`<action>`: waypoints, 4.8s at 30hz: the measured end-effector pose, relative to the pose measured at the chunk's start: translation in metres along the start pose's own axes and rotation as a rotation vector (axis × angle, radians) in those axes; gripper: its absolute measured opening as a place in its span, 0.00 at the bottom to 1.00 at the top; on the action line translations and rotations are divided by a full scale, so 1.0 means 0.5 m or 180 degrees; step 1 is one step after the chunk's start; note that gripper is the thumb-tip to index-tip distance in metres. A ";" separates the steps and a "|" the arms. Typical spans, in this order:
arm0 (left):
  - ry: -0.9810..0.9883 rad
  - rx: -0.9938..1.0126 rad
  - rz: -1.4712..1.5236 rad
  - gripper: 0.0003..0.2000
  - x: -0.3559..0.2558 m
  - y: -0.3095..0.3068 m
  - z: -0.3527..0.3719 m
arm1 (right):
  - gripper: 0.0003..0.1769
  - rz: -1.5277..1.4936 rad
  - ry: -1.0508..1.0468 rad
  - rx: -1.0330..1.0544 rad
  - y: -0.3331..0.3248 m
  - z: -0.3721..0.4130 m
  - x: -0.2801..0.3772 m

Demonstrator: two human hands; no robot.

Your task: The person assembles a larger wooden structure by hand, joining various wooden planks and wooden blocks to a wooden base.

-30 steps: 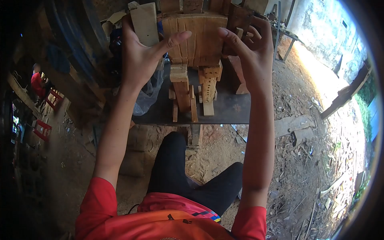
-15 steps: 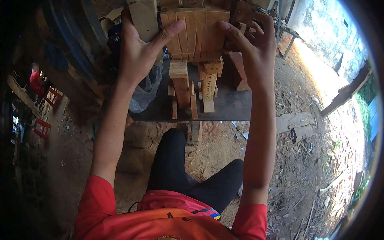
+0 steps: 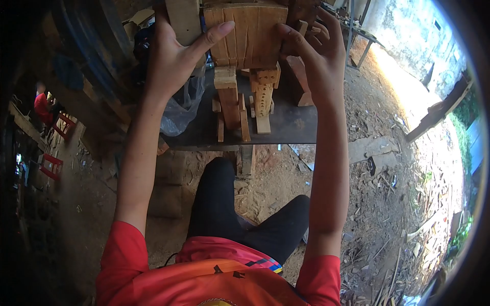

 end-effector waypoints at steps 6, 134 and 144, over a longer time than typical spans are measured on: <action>0.0075 0.0013 0.0076 0.46 0.010 0.000 0.006 | 0.46 0.0139 0.0094 -0.0061 0.002 0.012 0.009; -0.0935 0.1065 0.3599 0.21 0.291 0.202 -0.037 | 0.32 0.3419 0.1182 0.0746 0.169 0.344 -0.101; -0.0448 0.0296 0.4082 0.45 0.283 0.068 -0.024 | 0.27 0.1685 0.1037 0.0962 0.076 0.176 -0.136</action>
Point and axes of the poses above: each hand's wrist, its own z-axis away from the middle knuckle, its own y-axis out of the palm, x = y × z, the point moved 7 cm from there along -z, towards the middle knuckle, and after that the axes turned 12 degrees about x, right-handed, at the moved point
